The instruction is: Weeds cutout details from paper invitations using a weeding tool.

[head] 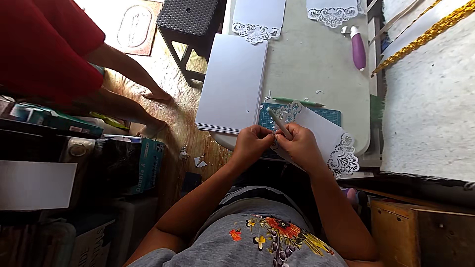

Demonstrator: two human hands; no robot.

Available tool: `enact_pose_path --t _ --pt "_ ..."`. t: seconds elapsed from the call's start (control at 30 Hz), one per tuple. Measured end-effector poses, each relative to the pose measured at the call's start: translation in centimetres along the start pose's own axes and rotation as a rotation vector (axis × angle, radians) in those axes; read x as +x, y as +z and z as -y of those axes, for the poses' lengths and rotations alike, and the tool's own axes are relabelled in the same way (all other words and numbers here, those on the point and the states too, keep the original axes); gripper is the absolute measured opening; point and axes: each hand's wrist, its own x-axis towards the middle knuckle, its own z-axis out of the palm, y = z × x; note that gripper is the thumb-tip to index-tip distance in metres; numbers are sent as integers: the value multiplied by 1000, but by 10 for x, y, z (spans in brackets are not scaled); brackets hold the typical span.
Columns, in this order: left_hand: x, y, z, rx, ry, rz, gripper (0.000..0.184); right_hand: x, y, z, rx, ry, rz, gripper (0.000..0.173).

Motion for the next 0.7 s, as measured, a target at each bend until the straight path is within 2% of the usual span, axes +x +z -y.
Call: enact_pose_path --t 0.23,0.7 --pt "-4 3 3 79 76 -20 6 -1 5 0 5 -21 -25 5" --pt "-1 4 1 88 62 -30 4 -1 9 0 -56 -65 -76 6"
